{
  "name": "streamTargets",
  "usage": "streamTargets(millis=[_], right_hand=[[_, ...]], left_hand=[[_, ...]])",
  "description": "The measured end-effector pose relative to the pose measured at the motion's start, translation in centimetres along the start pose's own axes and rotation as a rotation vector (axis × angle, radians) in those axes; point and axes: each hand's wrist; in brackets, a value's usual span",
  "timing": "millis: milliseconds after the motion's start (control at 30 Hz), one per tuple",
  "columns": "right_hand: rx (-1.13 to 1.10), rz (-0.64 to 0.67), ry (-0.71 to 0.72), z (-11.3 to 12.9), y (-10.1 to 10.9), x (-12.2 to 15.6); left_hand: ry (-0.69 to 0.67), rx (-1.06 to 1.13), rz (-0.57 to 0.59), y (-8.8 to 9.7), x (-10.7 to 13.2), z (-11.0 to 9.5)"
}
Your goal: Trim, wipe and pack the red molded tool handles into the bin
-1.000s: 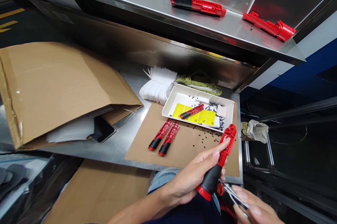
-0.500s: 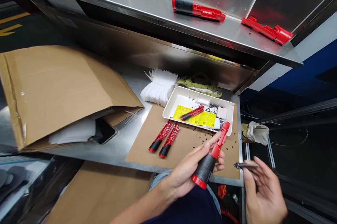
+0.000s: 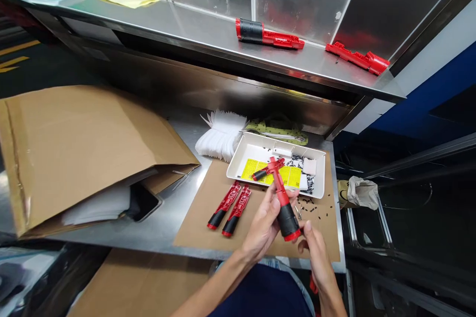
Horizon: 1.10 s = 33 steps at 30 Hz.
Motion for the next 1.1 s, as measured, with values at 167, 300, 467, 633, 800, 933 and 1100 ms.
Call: streamTargets(millis=[167,300,467,633,800,933,1100], right_hand=[[-0.504,-0.027,-0.162,3.0,0.2,0.6],[-0.526,0.011,-0.131,3.8,1.4,-0.6],[-0.25,0.144,0.141,4.7,4.4,-1.1],[0.209,0.219,0.407,6.7,6.7,-0.9],[0.413,0.088,0.541,8.8,9.2,-1.1],[0.536,0.196,0.567,10.1,10.8,-1.2],[0.57,0.318,0.578,10.4,10.4,-1.8]], left_hand=[[-0.127,-0.38,0.114,0.3,1.4,-0.6],[0.031,-0.698,0.193,0.0,3.2,-2.4],[0.257,-0.491,0.14,1.6,3.5,-3.0],[0.856,-0.004,0.211,2.1,3.6,-1.9],[0.752,-0.092,0.126,1.5,3.9,-1.4],[0.814,-0.152,0.148,1.5,3.5,-2.0],[0.886,-0.167,0.189,1.7,3.2,-2.4]])
Point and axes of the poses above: each hand's wrist, its own x-axis away from the middle knuckle, its own y-axis out of the back of the hand, z = x × y, and after that the axes turned 14 degrees about x, right-handed
